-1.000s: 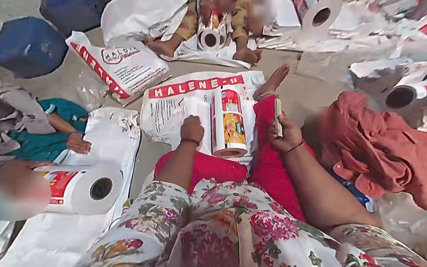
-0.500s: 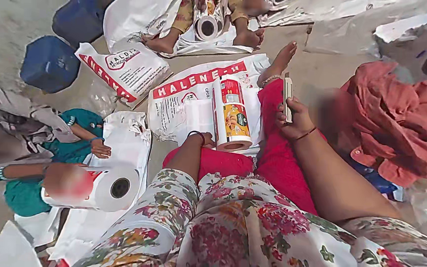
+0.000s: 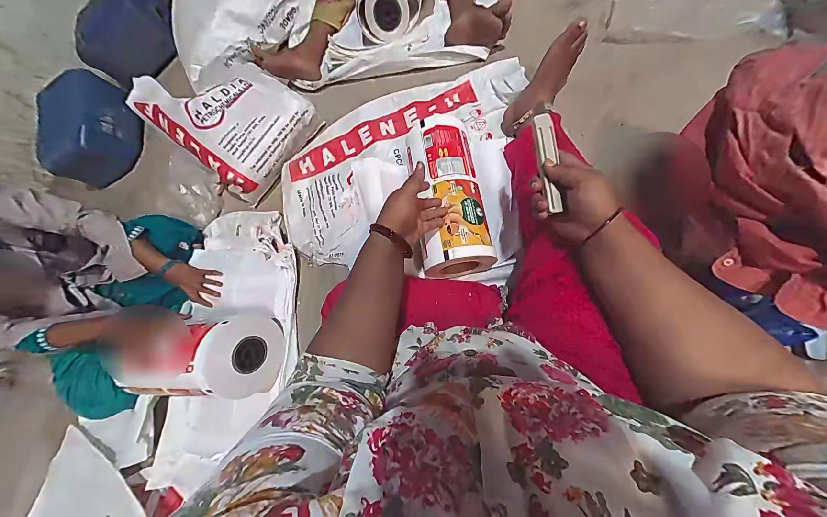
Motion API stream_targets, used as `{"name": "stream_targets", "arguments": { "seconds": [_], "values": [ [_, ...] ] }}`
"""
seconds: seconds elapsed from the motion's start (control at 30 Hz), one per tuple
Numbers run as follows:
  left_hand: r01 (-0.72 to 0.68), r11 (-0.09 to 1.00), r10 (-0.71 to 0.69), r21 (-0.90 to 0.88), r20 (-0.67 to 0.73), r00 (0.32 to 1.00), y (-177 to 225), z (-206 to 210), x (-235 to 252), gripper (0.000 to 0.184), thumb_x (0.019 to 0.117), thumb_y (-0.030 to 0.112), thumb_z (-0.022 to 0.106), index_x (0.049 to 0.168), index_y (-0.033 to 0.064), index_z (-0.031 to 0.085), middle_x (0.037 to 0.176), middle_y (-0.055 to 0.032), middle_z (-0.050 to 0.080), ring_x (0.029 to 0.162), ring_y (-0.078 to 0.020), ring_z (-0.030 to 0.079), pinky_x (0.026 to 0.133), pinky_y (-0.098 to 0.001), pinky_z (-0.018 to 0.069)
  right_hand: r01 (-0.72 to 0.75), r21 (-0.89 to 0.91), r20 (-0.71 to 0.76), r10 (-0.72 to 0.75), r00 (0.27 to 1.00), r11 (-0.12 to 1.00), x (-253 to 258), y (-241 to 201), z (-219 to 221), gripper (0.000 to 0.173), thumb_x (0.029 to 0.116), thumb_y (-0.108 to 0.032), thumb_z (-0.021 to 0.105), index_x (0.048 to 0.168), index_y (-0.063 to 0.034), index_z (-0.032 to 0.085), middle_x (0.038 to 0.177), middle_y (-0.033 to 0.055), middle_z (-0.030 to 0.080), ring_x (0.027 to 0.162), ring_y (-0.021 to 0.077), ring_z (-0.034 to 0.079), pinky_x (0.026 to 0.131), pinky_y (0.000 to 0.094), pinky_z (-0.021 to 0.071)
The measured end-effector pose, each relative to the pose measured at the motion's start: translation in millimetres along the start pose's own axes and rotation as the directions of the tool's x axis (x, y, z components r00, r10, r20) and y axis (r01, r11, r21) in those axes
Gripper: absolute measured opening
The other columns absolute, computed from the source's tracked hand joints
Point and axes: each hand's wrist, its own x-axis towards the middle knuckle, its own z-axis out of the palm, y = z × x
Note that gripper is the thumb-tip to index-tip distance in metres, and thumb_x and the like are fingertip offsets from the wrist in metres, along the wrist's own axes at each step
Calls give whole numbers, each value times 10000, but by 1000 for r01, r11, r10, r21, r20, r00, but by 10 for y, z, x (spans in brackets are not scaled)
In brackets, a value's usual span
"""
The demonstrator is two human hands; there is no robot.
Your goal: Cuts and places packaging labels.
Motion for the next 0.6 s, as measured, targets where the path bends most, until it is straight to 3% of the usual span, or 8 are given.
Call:
{"name": "stream_targets", "arguments": {
  "seconds": [0.13, 0.23, 0.3, 0.37, 0.47, 0.6],
  "values": [
    [36, 998, -33, -60, 50, 998, 60, 17, 64, 838, 1043, 689, 268, 1555, 26, 306, 1333, -266, 612, 1129, -361, 682, 958, -483, 572, -46, -302, -31, 38, 999, 952, 30, 156, 133, 312, 1075, -145, 465, 1380, -75, 470, 874, 66, 656, 693, 167, 689, 652, 332, 617],
    [59, 994, -54, -97, 56, 997, 88, 114, 101, 845, 1036, 697, 285, 1578, 48, 281, 1371, -281, 586, 1134, -374, 676, 936, -474, 577, -58, -497, -52, 37, 998, 866, 118, 331, 280, 417, 1034, -87, 537, 1442, -68, 456, 1097, 133, 693, 872, 202, 723, 777, 369, 617],
    [65, 992, -58, -108, 70, 996, 72, 186, 109, 845, 1038, 694, 287, 1583, 48, 268, 1380, -289, 572, 1133, -380, 670, 930, -474, 576, -54, -607, -14, 57, 998, 793, 147, 462, 333, 453, 1031, -113, 544, 1470, -70, 436, 1217, 175, 668, 1005, 261, 710, 864, 448, 598],
    [47, 997, -44, -54, 67, 997, 76, 253, 96, 812, 1048, 675, 278, 1563, 47, 301, 1358, -272, 590, 1127, -356, 670, 935, -459, 569, -21, -733, -11, 18, 1000, 680, 169, 542, 376, 458, 1033, -146, 564, 1470, -70, 449, 1208, 215, 670, 1014, 330, 708, 882, 538, 582],
    [-12, 1000, 12, -5, 27, 1000, 45, 316, 64, 734, 1059, 626, 358, 1535, 69, 406, 1486, -234, 514, 1279, -353, 591, 1020, -506, 516, 5, -820, -26, -46, 999, 572, 138, 511, 426, 482, 1044, -155, 532, 1501, -76, 397, 1212, 240, 651, 979, 361, 719, 861, 569, 595],
    [-71, 973, 46, -220, -114, 992, -96, 319, 60, 650, 1063, 537, 463, 1523, 80, 424, 1591, -173, 395, 1445, -359, 427, 1090, -605, 441, 78, -866, 31, -103, 994, 493, 16, 494, 451, 599, 1025, -356, 626, 1482, -38, 407, 1140, 244, 662, 969, 394, 688, 861, 608, 550]
  ]
}}
